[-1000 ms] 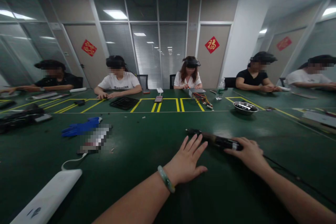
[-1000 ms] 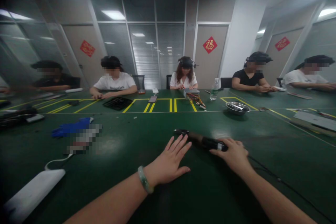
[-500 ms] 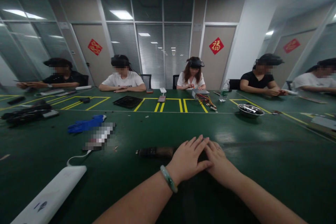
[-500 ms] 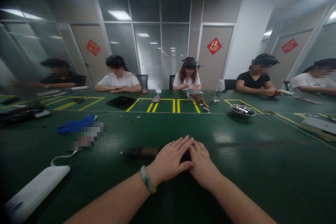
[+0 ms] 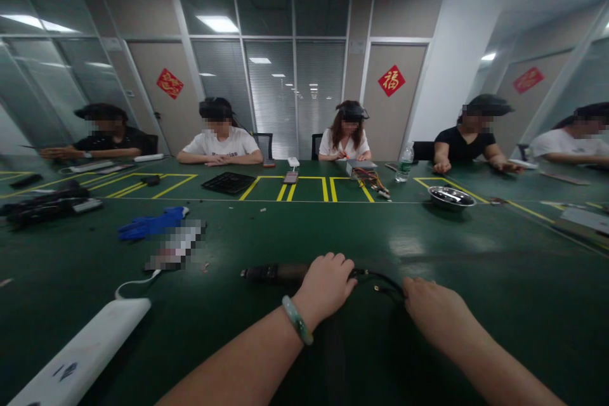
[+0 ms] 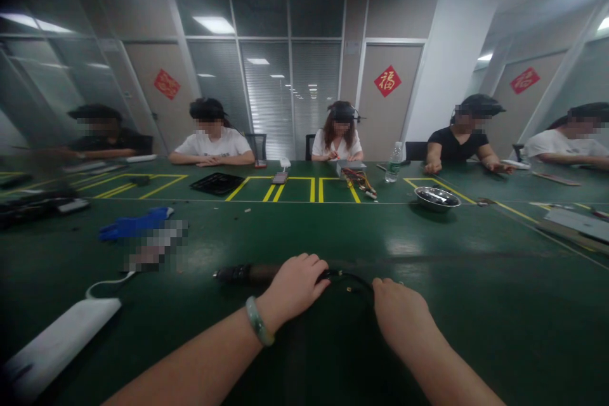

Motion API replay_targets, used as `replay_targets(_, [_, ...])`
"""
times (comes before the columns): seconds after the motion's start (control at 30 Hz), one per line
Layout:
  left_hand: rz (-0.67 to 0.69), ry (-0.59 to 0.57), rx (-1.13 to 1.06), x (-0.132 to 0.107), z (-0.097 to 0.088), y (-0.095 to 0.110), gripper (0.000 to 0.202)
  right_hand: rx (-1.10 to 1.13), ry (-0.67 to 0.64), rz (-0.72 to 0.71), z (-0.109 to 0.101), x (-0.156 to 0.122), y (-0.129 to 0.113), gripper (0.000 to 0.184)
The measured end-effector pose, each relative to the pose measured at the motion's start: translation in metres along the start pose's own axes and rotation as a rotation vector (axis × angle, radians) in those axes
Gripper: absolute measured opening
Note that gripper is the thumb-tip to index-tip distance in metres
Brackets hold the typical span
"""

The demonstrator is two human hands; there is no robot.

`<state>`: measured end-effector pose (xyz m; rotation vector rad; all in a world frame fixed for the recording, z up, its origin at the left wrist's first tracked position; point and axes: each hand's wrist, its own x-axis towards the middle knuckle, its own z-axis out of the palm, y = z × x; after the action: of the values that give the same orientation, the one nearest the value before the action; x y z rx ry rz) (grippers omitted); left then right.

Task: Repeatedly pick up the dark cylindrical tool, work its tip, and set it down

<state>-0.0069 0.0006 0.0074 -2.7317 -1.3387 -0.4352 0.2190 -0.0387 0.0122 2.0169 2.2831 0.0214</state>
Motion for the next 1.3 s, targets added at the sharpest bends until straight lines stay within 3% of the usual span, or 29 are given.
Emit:
replay_targets(0.57, [0.012,-0.006,-0.056,-0.003,-0.004,0.006,0.019,0.170,0.220,0.075,-0.003,0.009,0.013,0.018])
replay_targets(0.77, [0.044,-0.004,-0.083,-0.003,-0.001,0.012,0.019,0.258,0.431,0.017,-0.001,0.017,0.001,0.016])
replay_targets(0.93, [0.063,-0.013,-0.083,0.000,-0.003,0.017,0.016,0.296,0.534,-0.050,0.000,0.027,-0.002,0.018])
replay_targets(1.3, [0.074,-0.012,-0.119,0.003,-0.005,0.015,0.010,0.430,0.324,-0.291,0.001,0.017,0.003,0.016])
